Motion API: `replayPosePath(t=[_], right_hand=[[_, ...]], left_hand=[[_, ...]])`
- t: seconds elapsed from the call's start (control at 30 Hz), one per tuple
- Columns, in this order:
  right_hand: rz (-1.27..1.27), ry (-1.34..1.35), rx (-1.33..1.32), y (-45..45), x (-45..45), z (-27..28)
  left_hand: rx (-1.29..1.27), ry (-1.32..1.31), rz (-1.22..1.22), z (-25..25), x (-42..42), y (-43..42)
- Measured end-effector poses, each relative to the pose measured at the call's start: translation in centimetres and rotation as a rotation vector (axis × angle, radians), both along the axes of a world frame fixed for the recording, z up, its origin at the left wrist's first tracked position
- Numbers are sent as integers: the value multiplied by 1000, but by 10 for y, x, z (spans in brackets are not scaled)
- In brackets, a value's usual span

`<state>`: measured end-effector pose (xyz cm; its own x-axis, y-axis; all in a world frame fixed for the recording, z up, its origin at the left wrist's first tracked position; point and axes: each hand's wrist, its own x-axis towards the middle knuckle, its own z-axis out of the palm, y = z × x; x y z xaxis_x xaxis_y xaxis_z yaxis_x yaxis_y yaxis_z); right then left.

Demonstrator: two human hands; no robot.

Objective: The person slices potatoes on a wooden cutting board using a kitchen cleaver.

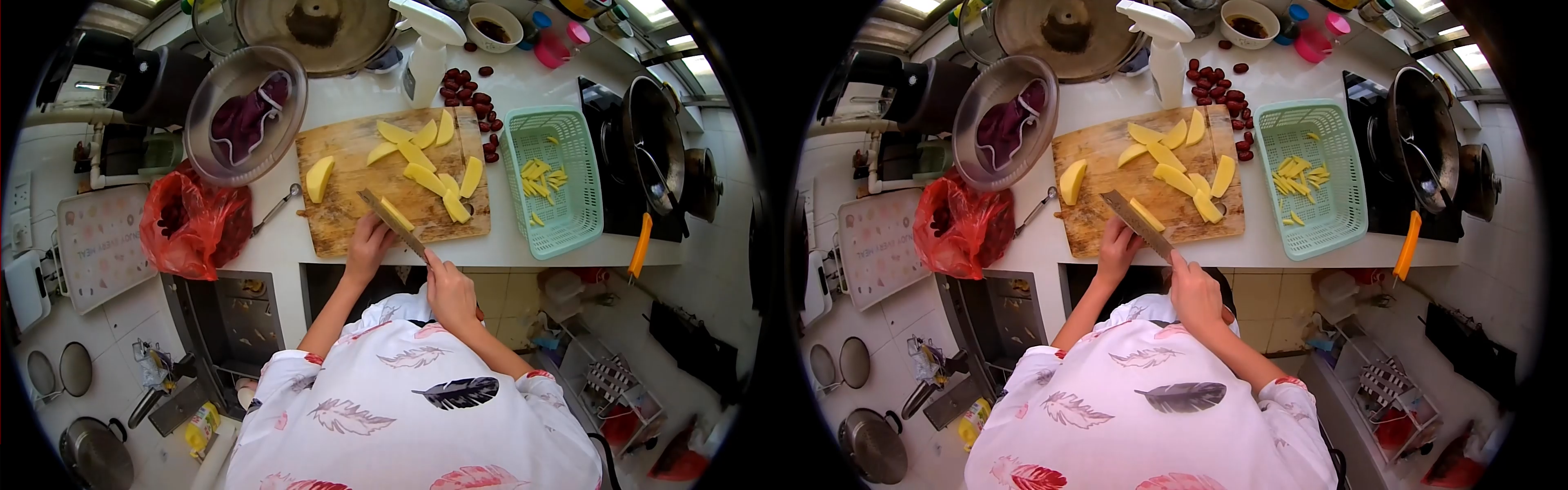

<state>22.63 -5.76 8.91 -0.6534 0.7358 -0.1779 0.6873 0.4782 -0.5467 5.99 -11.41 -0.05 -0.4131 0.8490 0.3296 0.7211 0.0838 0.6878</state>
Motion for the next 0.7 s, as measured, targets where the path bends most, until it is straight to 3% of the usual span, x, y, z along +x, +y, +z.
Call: replayPosePath(t=[0.5, 0.7], right_hand=[[38, 49, -3, 11, -4, -26], [88, -134, -70, 22, -32, -35]], left_hand=[[18, 38, -11, -4, -2, 1], [66, 41, -11, -6, 0, 3]])
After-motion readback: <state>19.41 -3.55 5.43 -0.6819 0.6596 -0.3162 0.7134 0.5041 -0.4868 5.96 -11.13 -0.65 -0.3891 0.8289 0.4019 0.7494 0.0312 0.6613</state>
